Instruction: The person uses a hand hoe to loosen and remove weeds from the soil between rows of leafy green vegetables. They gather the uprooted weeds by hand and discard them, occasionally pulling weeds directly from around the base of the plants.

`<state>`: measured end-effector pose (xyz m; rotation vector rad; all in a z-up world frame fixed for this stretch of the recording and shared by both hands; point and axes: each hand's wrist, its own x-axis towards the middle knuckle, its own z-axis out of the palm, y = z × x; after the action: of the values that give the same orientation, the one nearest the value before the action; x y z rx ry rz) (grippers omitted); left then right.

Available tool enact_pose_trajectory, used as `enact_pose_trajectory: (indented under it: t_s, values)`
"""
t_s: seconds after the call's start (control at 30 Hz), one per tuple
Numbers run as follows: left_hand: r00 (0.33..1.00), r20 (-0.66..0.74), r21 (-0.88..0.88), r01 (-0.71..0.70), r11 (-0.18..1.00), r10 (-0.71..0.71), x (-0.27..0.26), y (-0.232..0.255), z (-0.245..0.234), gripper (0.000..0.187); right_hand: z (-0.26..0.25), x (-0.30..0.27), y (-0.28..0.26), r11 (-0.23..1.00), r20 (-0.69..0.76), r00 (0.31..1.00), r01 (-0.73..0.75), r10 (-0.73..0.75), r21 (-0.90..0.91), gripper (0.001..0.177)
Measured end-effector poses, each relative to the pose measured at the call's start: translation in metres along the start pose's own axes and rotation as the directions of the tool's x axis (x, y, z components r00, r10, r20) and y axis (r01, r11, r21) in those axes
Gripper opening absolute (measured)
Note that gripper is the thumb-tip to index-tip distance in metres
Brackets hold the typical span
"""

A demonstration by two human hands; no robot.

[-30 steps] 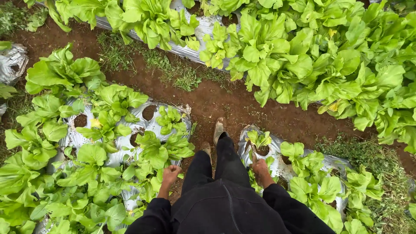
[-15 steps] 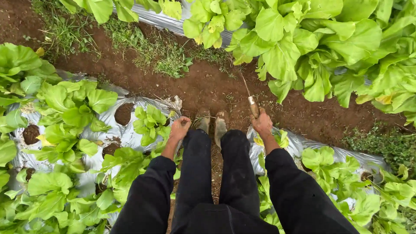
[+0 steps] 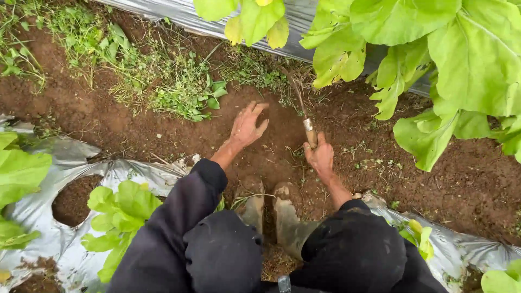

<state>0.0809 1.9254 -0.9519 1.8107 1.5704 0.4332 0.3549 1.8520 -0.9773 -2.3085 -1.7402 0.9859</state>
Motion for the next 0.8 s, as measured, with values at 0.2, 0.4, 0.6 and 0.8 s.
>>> enact_pose_trajectory:
  t_s: [0.2, 0.4, 0.6, 0.8]
  values:
    - [0.958, -0.278, -0.109, -0.102, 0.989, 0.069, 0.014, 0.001, 0.003, 0.063, 0.041, -0.023, 0.053, 0.975, 0.039, 0.999, 0.005, -0.013, 0.22, 0.031]
    - [0.976, -0.154, 0.209, -0.12, 0.971, 0.154, 0.011, -0.006, 0.034, 0.09, 0.033, -0.032, 0.047, 0.742, -0.052, 0.989, -0.069, 0.139, 0.666, 0.015]
    - [0.986, -0.097, 0.395, -0.09, 0.914, 0.139, 0.056, -0.057, 0.075, 0.06, 0.048, -0.01, 0.054, 0.599, 0.191, 0.98, -0.187, 0.058, 0.779, 0.014]
    - [0.991, -0.048, 0.24, -0.108, 0.965, 0.123, 0.016, -0.075, 0.103, 0.019, 0.016, -0.027, 0.034, 0.419, 0.099, 0.974, -0.179, 0.205, 0.89, 0.016]
